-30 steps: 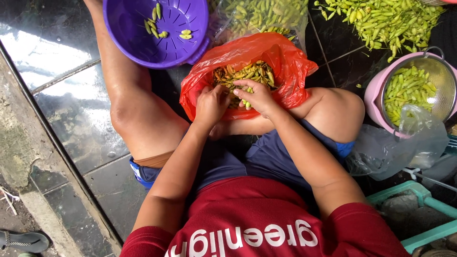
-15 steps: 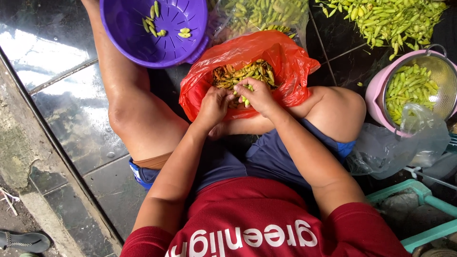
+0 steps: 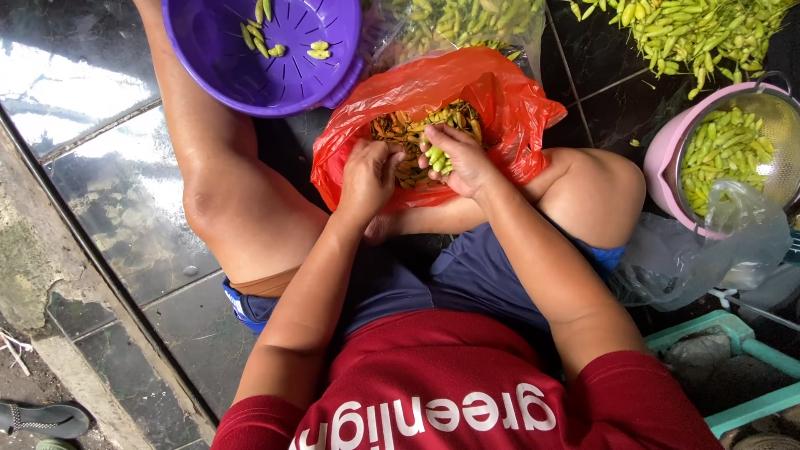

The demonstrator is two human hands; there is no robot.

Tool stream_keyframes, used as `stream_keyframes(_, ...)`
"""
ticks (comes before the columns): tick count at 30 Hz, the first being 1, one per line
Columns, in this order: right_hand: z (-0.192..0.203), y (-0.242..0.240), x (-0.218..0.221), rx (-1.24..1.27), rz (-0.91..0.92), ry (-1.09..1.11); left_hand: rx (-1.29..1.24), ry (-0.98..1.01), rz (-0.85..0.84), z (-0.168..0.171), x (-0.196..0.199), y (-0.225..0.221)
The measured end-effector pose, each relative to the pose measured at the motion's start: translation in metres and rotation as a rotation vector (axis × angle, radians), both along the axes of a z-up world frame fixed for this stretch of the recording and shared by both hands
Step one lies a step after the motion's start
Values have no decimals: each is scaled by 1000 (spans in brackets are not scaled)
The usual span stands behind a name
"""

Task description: A person sits on the floor and manually removes the stems from green chilies, placing the processed chilies into a red plastic bag.

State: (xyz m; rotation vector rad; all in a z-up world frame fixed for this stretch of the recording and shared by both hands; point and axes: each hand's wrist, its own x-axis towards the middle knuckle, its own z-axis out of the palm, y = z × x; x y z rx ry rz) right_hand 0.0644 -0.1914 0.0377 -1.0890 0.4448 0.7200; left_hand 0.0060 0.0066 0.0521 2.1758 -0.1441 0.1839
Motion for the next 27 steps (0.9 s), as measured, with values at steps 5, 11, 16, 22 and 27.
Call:
stream_keyframes(5, 13, -6, 3, 148, 14, 21, 432, -16, 11, -35, 0, 3)
stream_keyframes(11, 8, -13, 3, 229, 21, 31, 715, -67, -66, -77, 4, -4)
stream_keyframes(16, 5, -6, -2, 12, 30, -13, 615, -122, -26, -81, 0, -3)
stream_keyframes(22, -3, 0, -15, -229, 186, -257, 233, 82, -40, -53, -7, -2)
stream_keyframes(27, -11, 1, -20, -255, 222, -306, 67, 16, -79, -30, -12, -4)
